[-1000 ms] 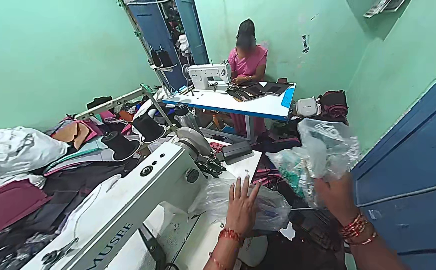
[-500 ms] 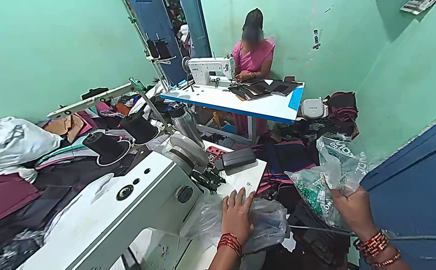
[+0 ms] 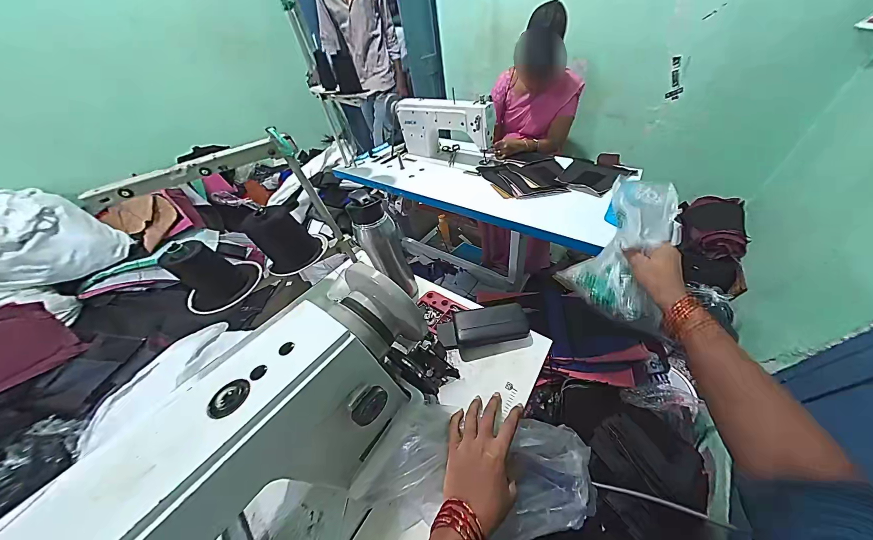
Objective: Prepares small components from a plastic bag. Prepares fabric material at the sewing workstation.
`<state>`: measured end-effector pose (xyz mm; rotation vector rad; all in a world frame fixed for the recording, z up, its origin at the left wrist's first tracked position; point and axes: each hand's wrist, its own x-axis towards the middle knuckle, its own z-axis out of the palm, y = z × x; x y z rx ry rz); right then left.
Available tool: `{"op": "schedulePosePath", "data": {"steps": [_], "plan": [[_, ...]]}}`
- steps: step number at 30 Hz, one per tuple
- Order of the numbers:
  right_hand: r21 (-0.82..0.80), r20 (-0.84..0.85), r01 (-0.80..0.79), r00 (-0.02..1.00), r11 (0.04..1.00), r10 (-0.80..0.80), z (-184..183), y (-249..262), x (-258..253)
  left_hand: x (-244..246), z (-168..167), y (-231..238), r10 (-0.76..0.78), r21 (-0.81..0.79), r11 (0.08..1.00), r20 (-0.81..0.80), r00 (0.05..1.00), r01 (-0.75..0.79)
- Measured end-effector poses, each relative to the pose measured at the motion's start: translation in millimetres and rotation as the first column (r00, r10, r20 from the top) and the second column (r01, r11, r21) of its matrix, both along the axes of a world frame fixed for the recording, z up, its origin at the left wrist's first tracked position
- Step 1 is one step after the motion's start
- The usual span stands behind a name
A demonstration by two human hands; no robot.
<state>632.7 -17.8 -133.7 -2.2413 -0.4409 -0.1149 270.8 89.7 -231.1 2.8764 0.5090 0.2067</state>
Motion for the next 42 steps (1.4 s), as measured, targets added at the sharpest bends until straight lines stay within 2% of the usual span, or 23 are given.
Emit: {"op": "schedulePosePath", "data": {"steps": [4, 7, 11, 13, 16, 18, 20, 22, 24, 28, 33, 39, 42], "plan": [[0.017, 0.024, 0.098, 0.995, 0.995, -0.099, 27.7, 64.1, 90.2, -0.1, -2.7, 0.7, -0.001, 0.019, 1.0, 0.039, 0.999, 0.0], [0.002, 0.047, 0.216, 0.975, 0.976, -0.216, 24.1, 89.2, 132.1, 0.3, -2.5, 0.7, 0.005, 0.007, 1.0, 0.039, 0.999, -0.006], [0.015, -0.034, 0.335, 0.942, 0.942, -0.335, 1.1, 105.3, 139.2, -0.6, 1.2, 2.5, 0.021, -0.045, 0.999, -0.016, 1.0, -0.022], [0.025, -0.094, 0.325, 0.942, 0.945, -0.322, -13.0, 106.2, 137.5, 0.8, 0.4, 1.8, 0.014, -0.043, 0.999, -0.017, 1.0, -0.015], [0.058, -0.243, 0.18, 0.957, 0.982, -0.161, -40.7, 108.9, 113.3, 0.7, -0.8, 1.6, 0.012, -0.017, 1.0, 0.016, 1.0, -0.012], [0.01, -0.32, 0.033, 0.947, 0.999, -0.028, -62.6, 107.2, 90.8, -0.1, -4.6, 1.9, 0.011, 0.007, 1.0, 0.063, 0.998, -0.011], [0.231, -0.471, 0.069, 0.881, 0.97, 0.05, -93.6, 108.5, 78.6, 1.0, -8.2, 2.2, 0.004, 0.031, 1.0, 0.106, 0.994, -0.007], [0.438, -0.595, 0.162, 0.79, 0.884, 0.15, -108.9, 108.9, 55.5, 1.8, -9.7, 1.9, 0.004, 0.036, 0.999, 0.11, 0.994, -0.008], [0.52, -0.654, 0.225, 0.725, 0.824, 0.215, -115.0, 109.3, 26.3, 1.3, -8.1, 2.7, 0.011, 0.034, 0.999, 0.084, 0.996, -0.014], [0.571, -0.701, 0.291, 0.659, 0.767, 0.272, -112.3, 98.4, -20.1, 0.9, -6.2, 2.8, 0.021, 0.023, 1.0, 0.041, 0.999, -0.022], [0.594, -0.704, 0.266, 0.63, 0.759, 0.329, -100.1, 85.0, -53.2, 1.8, -4.9, 2.6, 0.033, 0.027, 0.999, -0.002, 0.999, -0.033], [0.531, -0.659, 0.181, 0.702, 0.828, 0.269, -90.4, 92.0, -73.1, 1.2, -3.0, 2.1, 0.033, 0.009, 0.999, -0.012, 0.999, -0.033], [0.529, -0.607, 0.173, 0.762, 0.831, 0.228, -90.8, 102.7, -74.1, 2.2, -2.3, 2.3, 0.037, -0.005, 0.999, -0.032, 0.999, -0.037]]}}
